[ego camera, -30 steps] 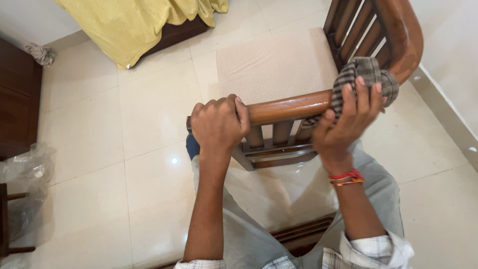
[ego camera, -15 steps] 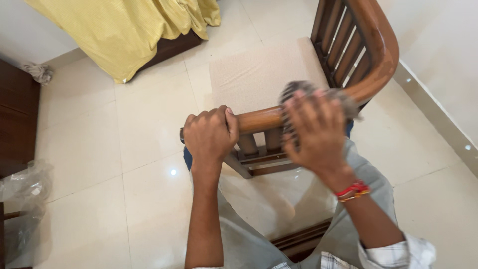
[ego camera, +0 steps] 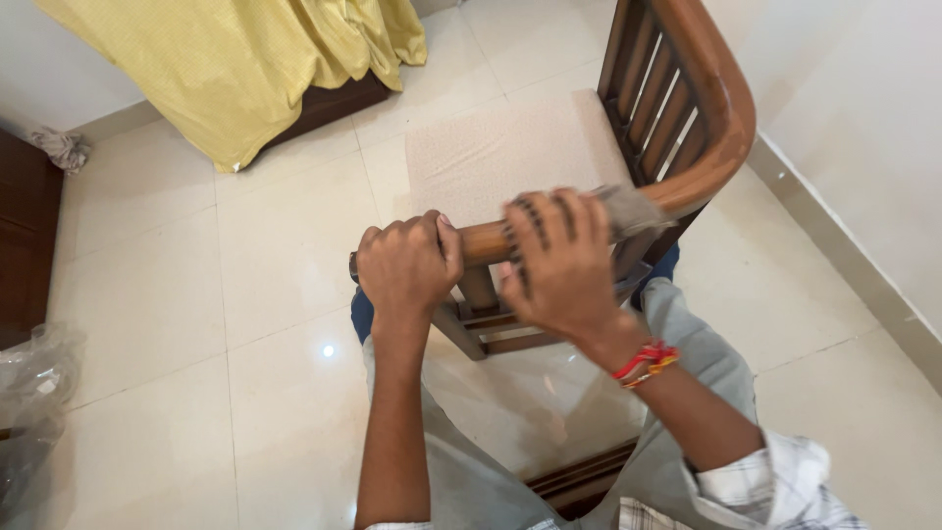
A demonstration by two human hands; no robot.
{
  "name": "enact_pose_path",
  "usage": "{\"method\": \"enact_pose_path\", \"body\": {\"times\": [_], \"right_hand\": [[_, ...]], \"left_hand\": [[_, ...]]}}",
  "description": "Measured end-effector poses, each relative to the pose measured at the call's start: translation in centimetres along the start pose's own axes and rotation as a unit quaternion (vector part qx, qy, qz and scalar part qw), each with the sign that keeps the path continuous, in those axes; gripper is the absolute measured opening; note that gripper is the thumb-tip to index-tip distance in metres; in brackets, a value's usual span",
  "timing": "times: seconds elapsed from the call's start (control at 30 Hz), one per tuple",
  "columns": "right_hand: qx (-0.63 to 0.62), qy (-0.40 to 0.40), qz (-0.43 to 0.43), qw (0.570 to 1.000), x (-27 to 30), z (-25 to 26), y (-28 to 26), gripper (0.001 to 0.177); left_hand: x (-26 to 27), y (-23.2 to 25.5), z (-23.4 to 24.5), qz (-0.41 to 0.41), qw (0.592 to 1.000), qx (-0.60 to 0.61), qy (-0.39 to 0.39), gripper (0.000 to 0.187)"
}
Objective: The person wipes the wooden armrest and back of a chair using a cloth. They hold the chair with one hand and scrub the surface with the other, moving along the curved arm and vertical slats.
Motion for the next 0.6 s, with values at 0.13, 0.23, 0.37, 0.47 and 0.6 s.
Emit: {"method": "enact_pose_path", "body": {"times": [0.13, 0.23, 0.37, 0.47, 0.6], "right_hand": [[-0.016, -0.014, 0.033, 0.999, 0.0, 0.0, 0.4, 0.051], [0.006, -0.020, 0.023, 1.000, 1.1, 1.6, 3.7, 0.052], [-0.023, -0.070, 0.013, 0.997, 1.8, 5.0, 6.3, 0.059], [-0.145, -0.149, 0.032, 0.978, 1.0, 7.6, 7.4, 0.062], [-0.223, -0.147, 0.019, 0.963, -0.8, 8.3, 8.6, 0.070]], "left_hand": [[0.1, -0.2, 0.7, -0.040, 0.998, 0.048, 0.007, 0.032], [0.2, -0.2, 0.7, -0.041, 0.998, 0.055, 0.015, 0.031], [-0.2, -0.1, -0.1, 0.005, 1.000, 0.015, -0.013, 0.032], [0.0, 0.0, -0.2, 0.011, 1.000, 0.011, -0.002, 0.032], [0.0, 0.0, -0.2, 0.011, 1.000, 0.013, 0.008, 0.032]]}}
Point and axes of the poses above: each hand's wrist, its own x-axis away from the middle knuckle, its own z-axis out of the back of the hand, y = z × x, the point moved 5 cm from there along -x, towards the middle knuckle, and after that the axes turned 5 degrees about -x, right-handed, at the moved point
